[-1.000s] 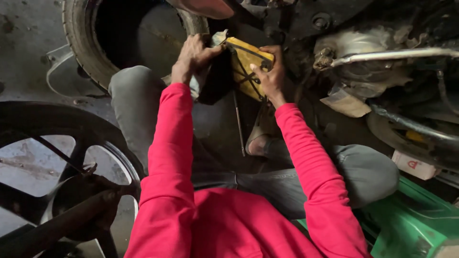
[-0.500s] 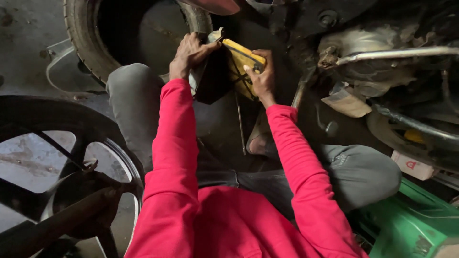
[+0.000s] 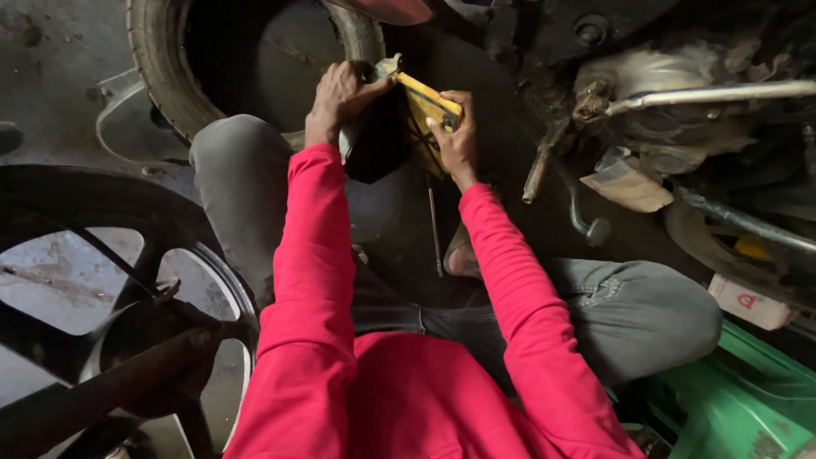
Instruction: Replacing or cleaning the air filter on a motorcycle, involving removing the engine cover, extracting the filter, and reassembling.
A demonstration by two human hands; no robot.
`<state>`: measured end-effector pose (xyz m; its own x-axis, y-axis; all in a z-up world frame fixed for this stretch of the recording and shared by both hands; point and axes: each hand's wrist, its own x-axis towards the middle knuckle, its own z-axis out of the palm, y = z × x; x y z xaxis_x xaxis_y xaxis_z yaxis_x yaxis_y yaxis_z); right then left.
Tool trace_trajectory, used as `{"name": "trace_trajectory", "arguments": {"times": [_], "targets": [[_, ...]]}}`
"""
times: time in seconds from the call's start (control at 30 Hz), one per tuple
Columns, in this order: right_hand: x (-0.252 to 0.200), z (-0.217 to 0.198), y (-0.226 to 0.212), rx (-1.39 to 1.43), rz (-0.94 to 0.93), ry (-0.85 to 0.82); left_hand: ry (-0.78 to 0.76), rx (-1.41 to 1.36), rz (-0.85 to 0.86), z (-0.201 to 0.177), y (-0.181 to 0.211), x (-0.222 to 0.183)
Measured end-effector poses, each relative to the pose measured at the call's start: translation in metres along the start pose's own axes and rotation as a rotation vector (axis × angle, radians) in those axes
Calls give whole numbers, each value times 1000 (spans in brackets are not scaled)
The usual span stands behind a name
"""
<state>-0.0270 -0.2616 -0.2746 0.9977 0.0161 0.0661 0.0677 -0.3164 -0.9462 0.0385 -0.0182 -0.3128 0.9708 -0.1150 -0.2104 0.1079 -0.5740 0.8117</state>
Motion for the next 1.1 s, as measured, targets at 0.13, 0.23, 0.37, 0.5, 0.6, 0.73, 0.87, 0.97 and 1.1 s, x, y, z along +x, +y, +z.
{"name": "trace_trajectory", "arguments": {"times": [0.13,0.23,0.37,0.5,0.6,0.73,0.87,0.97,1.1], "targets": [[3,1,-7,-6,10,3,24,24,27,5,-6,-1],[5,-1,-6,-9,28,-21,5,36,25,6,-5,-2],[8,0,-9,-5,39,-35,75,-17,42,19,-14,3],[11,1,-4,-28,20,-34,190,-49,134,43,-38,15],[15,1,4,-43,-19,-29,201,-70,119,49,-40,18],[16,-5,-12,54,27,-61,145,-140,25,24,-8,8],[12,-29,7,344,427,-190,69,-259,-101,12,13,0],[2,-39,45,486,714,-304,152,-278,-66,27,-2,-5],[-2,-36,43,453,829,-336,156,-235,-15,22,8,-9]]}}
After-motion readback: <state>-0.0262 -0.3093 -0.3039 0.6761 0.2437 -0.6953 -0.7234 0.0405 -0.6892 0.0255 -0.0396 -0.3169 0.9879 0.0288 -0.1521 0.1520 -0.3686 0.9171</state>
